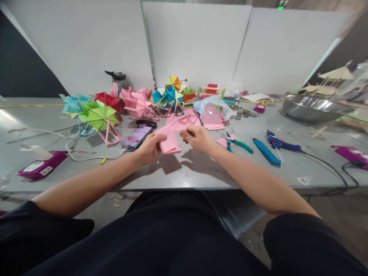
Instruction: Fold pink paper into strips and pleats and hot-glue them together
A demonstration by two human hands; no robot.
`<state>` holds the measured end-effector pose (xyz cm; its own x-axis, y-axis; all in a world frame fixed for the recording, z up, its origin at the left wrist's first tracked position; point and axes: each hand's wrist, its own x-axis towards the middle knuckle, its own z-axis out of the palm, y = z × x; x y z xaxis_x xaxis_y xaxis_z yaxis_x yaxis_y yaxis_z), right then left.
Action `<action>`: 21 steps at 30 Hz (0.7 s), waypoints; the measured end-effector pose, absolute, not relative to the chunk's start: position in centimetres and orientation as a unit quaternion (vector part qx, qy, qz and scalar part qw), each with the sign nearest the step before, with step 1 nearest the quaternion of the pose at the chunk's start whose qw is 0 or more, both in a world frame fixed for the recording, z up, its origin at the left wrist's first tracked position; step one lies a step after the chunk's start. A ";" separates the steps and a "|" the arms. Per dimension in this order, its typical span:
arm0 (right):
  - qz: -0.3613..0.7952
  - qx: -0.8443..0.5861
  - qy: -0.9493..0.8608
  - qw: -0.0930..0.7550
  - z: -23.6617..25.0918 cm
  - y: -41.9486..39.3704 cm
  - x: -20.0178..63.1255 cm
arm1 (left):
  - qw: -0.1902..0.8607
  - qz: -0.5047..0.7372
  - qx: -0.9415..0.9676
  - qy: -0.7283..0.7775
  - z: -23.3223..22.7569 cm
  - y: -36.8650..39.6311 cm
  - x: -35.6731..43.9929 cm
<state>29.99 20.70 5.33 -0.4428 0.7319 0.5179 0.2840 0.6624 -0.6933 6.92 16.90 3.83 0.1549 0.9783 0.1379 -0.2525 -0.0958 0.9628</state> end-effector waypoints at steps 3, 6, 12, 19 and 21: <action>0.149 -0.333 -0.809 0.462 6.7 21.5 31.9 | 0.680 0.491 0.432 0.332 4.5 16.6 6.6; 0.074 -0.347 -0.810 0.467 7.3 22.2 33.2 | 0.714 0.495 0.370 0.330 4.9 16.4 6.4; -0.016 -0.367 -0.840 0.399 7.9 22.6 34.1 | 0.736 0.491 0.326 0.334 4.8 16.7 5.9; 0.024 -0.465 -0.821 0.331 13.6 19.4 41.9 | 0.757 0.467 0.327 0.319 4.4 16.8 5.6; 0.055 -0.516 -0.812 0.266 14.1 19.5 46.8 | 0.758 0.468 0.328 0.313 4.1 16.8 5.8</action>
<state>46.84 19.49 14.10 -0.3248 0.8681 0.3754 0.8093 0.4605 -0.3646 5.78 16.76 4.12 0.3651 0.9157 -0.1680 -0.5046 0.3463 0.7909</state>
